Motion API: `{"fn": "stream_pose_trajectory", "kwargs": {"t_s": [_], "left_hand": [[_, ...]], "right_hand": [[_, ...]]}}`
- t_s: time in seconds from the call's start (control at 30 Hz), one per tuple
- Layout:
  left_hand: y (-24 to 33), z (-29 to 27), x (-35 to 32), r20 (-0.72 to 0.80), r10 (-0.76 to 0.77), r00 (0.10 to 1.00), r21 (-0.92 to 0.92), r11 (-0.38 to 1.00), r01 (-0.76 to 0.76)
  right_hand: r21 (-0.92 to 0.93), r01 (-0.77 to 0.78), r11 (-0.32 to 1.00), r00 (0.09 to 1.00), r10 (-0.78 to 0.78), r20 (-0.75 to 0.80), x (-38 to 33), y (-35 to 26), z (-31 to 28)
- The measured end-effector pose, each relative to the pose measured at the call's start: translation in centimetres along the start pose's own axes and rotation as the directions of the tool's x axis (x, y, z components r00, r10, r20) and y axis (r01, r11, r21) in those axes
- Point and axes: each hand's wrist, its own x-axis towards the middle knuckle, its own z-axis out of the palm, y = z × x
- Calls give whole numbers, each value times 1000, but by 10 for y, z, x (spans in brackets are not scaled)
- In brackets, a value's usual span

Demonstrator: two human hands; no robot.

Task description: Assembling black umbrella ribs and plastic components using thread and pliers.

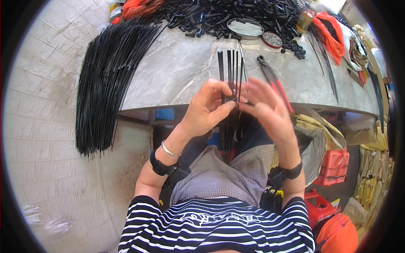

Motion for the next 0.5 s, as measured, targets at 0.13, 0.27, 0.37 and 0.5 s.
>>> {"fn": "stream_pose_trajectory", "kwargs": {"t_s": [0.13,0.27,0.37,0.5], "left_hand": [[-1,-2,-5,-52,-170,984,119,977,175],[-3,-4,-5,-72,-164,984,161,972,174],[1,-5,-2,-1,-85,996,217,973,83],[5,-12,-2,-9,-123,992,186,975,122]], "right_hand": [[-318,-98,943,994,110,18,26,-32,8],[-441,-150,885,944,261,202,47,-39,4],[-506,-177,844,915,331,232,59,-38,0],[-631,-158,760,884,394,252,77,-40,11]]}}
